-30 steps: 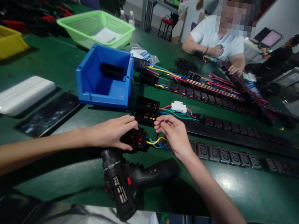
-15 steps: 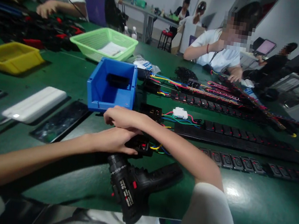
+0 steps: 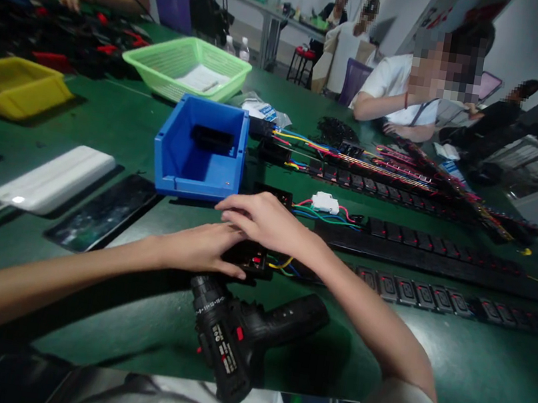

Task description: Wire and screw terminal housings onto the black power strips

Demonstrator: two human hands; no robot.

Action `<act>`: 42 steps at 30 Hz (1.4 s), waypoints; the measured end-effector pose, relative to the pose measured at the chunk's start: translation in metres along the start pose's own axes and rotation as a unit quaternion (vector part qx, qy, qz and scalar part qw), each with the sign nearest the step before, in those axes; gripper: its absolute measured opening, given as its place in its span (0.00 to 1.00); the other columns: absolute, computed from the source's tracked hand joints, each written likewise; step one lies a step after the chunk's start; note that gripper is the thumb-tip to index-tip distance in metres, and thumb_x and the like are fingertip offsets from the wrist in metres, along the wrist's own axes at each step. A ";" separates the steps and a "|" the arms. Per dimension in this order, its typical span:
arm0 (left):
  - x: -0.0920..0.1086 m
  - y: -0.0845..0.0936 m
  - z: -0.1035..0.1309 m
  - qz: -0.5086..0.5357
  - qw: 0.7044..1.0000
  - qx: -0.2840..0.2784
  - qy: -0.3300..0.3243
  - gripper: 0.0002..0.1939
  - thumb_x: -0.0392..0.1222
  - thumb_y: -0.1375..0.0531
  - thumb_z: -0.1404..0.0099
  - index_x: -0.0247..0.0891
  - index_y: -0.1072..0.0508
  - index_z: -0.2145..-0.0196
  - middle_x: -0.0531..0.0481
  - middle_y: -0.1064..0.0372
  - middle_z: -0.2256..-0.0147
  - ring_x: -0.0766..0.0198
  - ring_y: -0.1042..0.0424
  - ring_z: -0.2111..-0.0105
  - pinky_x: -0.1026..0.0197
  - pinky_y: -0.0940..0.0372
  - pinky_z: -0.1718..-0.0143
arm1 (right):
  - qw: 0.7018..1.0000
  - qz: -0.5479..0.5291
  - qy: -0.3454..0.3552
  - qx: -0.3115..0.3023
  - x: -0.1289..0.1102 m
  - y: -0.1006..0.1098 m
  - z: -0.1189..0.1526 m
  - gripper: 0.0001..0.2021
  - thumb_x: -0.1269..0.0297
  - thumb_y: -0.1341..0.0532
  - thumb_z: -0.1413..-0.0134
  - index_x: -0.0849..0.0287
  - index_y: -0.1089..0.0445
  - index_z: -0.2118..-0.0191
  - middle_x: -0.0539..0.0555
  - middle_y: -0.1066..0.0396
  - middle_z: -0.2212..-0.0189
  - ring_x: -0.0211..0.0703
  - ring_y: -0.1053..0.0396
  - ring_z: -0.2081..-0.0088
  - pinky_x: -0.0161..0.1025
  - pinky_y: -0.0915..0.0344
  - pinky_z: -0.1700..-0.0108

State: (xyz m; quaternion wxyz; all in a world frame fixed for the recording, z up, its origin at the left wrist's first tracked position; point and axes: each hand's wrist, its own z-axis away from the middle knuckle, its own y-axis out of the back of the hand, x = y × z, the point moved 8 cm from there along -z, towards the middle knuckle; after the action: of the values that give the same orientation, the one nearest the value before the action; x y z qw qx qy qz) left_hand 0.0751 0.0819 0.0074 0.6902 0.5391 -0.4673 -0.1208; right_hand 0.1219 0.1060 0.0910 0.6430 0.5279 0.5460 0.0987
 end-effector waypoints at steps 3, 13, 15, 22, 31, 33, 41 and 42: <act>0.001 0.009 -0.002 0.012 1.000 0.016 0.003 0.34 0.61 0.40 0.39 0.38 0.39 0.43 0.40 0.36 0.47 0.49 0.34 0.46 0.52 0.37 0.48 | 0.992 -0.071 -0.084 0.063 0.011 0.005 0.046 0.11 0.65 0.44 0.36 0.59 0.35 0.50 0.53 0.25 0.59 0.39 0.27 0.58 0.34 0.34 0.58; 0.021 0.036 -0.003 0.286 0.945 0.159 -0.024 0.10 0.42 0.40 0.35 0.37 0.33 0.57 0.50 0.30 0.62 0.66 0.29 0.63 0.61 0.31 0.59 | 0.954 -0.132 -0.120 0.242 0.025 0.001 0.089 0.05 0.64 0.35 0.44 0.58 0.25 0.63 0.52 0.26 0.67 0.38 0.29 0.65 0.35 0.34 0.63; 0.019 0.031 -0.004 0.332 0.928 0.167 -0.006 0.10 0.43 0.40 0.35 0.36 0.33 0.59 0.51 0.30 0.64 0.67 0.28 0.65 0.62 0.30 0.61 | 0.949 -0.163 -0.114 0.244 0.025 -0.003 0.087 0.05 0.65 0.36 0.44 0.58 0.24 0.62 0.52 0.25 0.65 0.38 0.28 0.64 0.35 0.33 0.61; 0.018 0.029 -0.003 0.362 0.913 0.186 -0.022 0.11 0.41 0.37 0.37 0.36 0.29 0.58 0.51 0.27 0.65 0.69 0.26 0.66 0.66 0.31 0.60 | 0.904 -0.287 -0.169 0.267 0.039 -0.014 0.095 0.08 0.64 0.32 0.50 0.59 0.28 0.65 0.49 0.28 0.70 0.35 0.29 0.70 0.30 0.32 0.69; 0.014 0.032 -0.002 0.288 0.939 0.188 -0.013 0.08 0.41 0.39 0.36 0.34 0.28 0.62 0.50 0.28 0.66 0.67 0.29 0.67 0.64 0.32 0.62 | 0.969 -0.050 -0.149 0.191 0.036 0.005 0.113 0.08 0.62 0.35 0.45 0.60 0.26 0.62 0.50 0.30 0.70 0.35 0.33 0.69 0.31 0.38 0.67; 0.013 0.029 -0.003 0.232 0.956 0.178 -0.021 0.06 0.40 0.40 0.36 0.35 0.28 0.62 0.51 0.29 0.66 0.67 0.30 0.66 0.63 0.34 0.62 | 0.980 0.014 -0.159 0.115 0.043 -0.001 0.121 0.08 0.61 0.35 0.45 0.60 0.28 0.62 0.48 0.33 0.73 0.33 0.37 0.72 0.31 0.42 0.69; 0.017 0.012 -0.005 0.107 0.982 0.137 -0.069 0.06 0.39 0.42 0.35 0.37 0.29 0.59 0.49 0.32 0.60 0.62 0.33 0.58 0.58 0.37 0.53 | 0.979 0.105 -0.163 0.060 0.060 -0.013 0.133 0.05 0.64 0.37 0.42 0.59 0.33 0.65 0.45 0.35 0.74 0.31 0.38 0.73 0.30 0.47 0.69; 0.017 0.012 -0.006 0.105 0.982 0.138 -0.076 0.06 0.38 0.42 0.34 0.38 0.29 0.59 0.49 0.32 0.60 0.61 0.33 0.57 0.58 0.38 0.52 | 0.979 0.101 -0.163 0.074 0.061 -0.013 0.133 0.05 0.64 0.37 0.42 0.60 0.33 0.65 0.45 0.34 0.74 0.31 0.38 0.73 0.30 0.47 0.69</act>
State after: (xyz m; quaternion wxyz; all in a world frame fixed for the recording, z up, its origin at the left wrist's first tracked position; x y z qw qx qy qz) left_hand 0.0847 0.0785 0.0262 0.5807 0.5658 -0.5850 -0.0227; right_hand 0.2466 0.0675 0.0238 0.6691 0.6356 0.3835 0.0345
